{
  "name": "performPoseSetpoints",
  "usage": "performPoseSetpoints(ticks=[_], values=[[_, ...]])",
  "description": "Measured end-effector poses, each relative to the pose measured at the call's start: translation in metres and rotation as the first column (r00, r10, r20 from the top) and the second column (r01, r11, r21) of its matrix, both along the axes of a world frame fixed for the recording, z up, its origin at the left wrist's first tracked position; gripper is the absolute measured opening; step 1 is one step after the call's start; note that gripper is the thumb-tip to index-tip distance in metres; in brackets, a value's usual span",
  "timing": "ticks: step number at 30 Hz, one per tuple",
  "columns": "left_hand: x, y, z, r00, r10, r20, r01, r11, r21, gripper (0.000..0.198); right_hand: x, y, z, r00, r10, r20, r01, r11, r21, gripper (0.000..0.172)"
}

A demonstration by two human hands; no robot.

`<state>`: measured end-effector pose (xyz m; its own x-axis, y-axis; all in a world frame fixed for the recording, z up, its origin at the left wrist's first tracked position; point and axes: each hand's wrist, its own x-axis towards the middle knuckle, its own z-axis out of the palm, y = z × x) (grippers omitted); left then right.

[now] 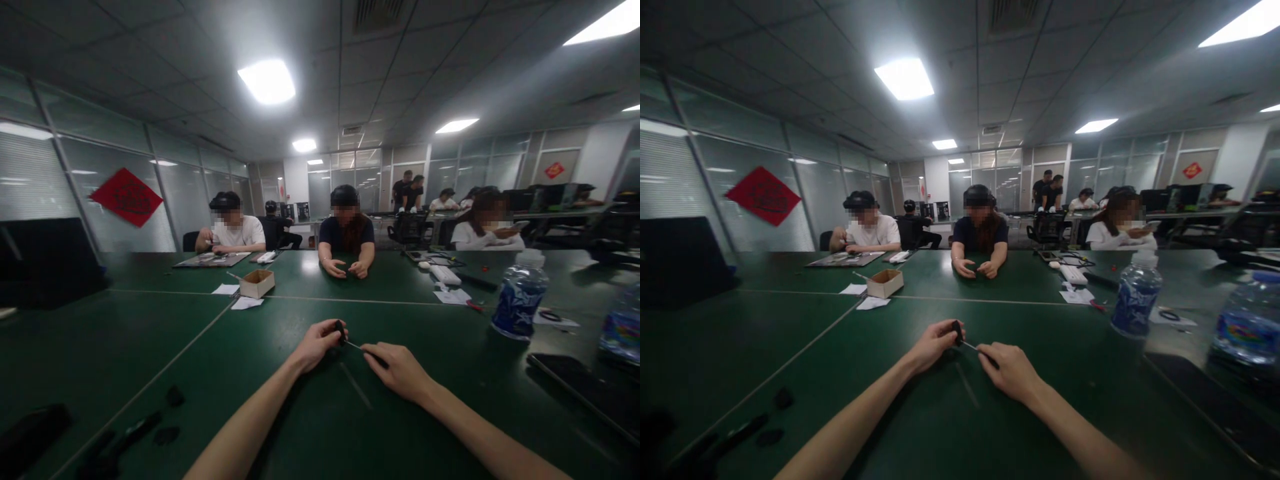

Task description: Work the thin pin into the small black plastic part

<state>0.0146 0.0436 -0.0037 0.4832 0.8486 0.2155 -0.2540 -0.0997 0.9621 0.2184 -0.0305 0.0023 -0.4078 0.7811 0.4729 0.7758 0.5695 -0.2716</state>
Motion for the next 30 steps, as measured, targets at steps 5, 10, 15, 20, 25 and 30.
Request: performPoseSetpoints(ticks=[5,10,15,20,25,30], values=[[0.0005,0.0033,-0.0041,1.000,-0.020,0.017,0.021,0.999,-0.045,0.037,0.0016,0.0018,-0.0034,1.000,0.006,-0.006,-0.006,1.000,-0.003,0.033],[-0.0005,0.0042,-0.0044,0.999,-0.046,0.029,0.048,0.998,-0.051,0.037,0.0013,0.0007,-0.0004,1.000,0.016,-0.003,-0.016,1.000,-0.011,0.034],[0.0001,0.0019,-0.0005,0.998,-0.065,0.026,0.066,0.997,-0.047,0.033,0.0025,0.0006,0.0000,1.000,0.029,-0.010,-0.029,0.999,-0.026,0.032],[0.0001,0.0013,0.0012,0.998,-0.066,-0.005,0.066,0.997,-0.036,0.030,0.0042,0.0010,-0.0011,0.997,0.066,-0.050,-0.069,0.996,-0.054,0.031],[0.0007,0.0028,0.0001,0.996,-0.078,0.041,0.080,0.995,-0.052,0.027,0.0048,0.0019,-0.0022,0.994,0.090,-0.057,-0.092,0.996,-0.021,0.031],[0.0012,-0.0003,0.0026,0.994,-0.101,0.045,0.103,0.993,-0.059,0.028,0.0041,0.0040,-0.0040,0.990,0.088,-0.109,-0.088,0.996,0.003,0.031]])
